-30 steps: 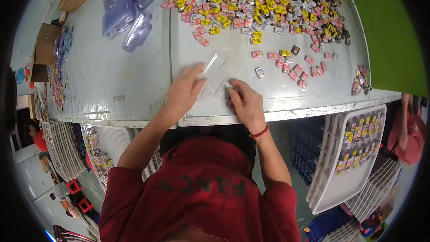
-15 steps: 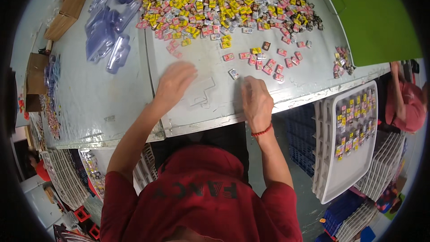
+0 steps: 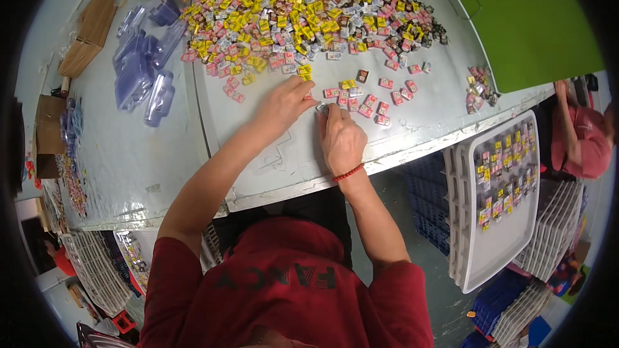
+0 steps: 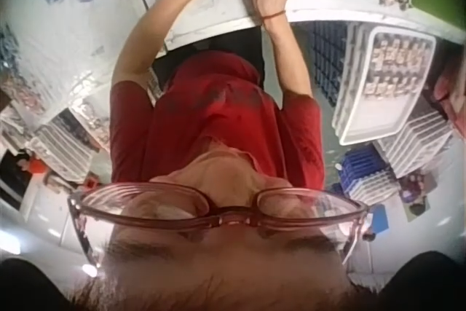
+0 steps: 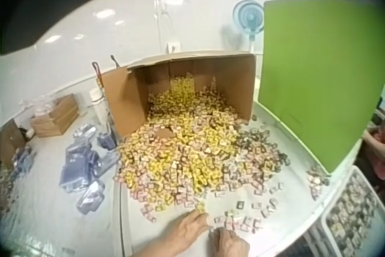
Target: Sorting and aligning small rectangular toy pieces on a workbench for packaging.
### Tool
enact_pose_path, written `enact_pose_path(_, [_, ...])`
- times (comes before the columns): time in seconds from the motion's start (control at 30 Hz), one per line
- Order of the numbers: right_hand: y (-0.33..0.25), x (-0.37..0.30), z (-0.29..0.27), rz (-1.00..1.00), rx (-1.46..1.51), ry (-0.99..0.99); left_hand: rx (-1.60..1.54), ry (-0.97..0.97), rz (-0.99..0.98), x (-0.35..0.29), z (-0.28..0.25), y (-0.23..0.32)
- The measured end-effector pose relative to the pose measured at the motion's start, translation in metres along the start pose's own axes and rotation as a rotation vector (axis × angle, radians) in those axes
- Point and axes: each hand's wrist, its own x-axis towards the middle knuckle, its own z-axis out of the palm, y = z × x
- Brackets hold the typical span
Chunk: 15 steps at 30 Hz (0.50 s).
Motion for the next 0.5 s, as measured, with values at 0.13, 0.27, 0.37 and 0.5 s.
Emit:
enact_pose_path(0.13, [0.016, 0.019, -0.021, -0.026, 0.049, 0.169, 0.02, 0.021, -0.056, -0.007, -0.006, -0.003])
enact_pose_path(0.27, [0.04, 0.052, -0.026, -0.047, -0.071, 0.173, -0.003, 0.013, 0.021, -0.014, -0.003, 0.011])
enact_pose_path(0.37, [0.038, 0.064, -0.016, -0.087, -0.214, 0.058, 0.004, 0.011, 0.033, -0.015, 0.005, 0.012])
enact_pose_path(0.5, [0.042, 0.068, -0.003, -0.078, -0.262, 0.053, -0.047, -0.039, 0.001, -0.012, 0.01, 0.01])
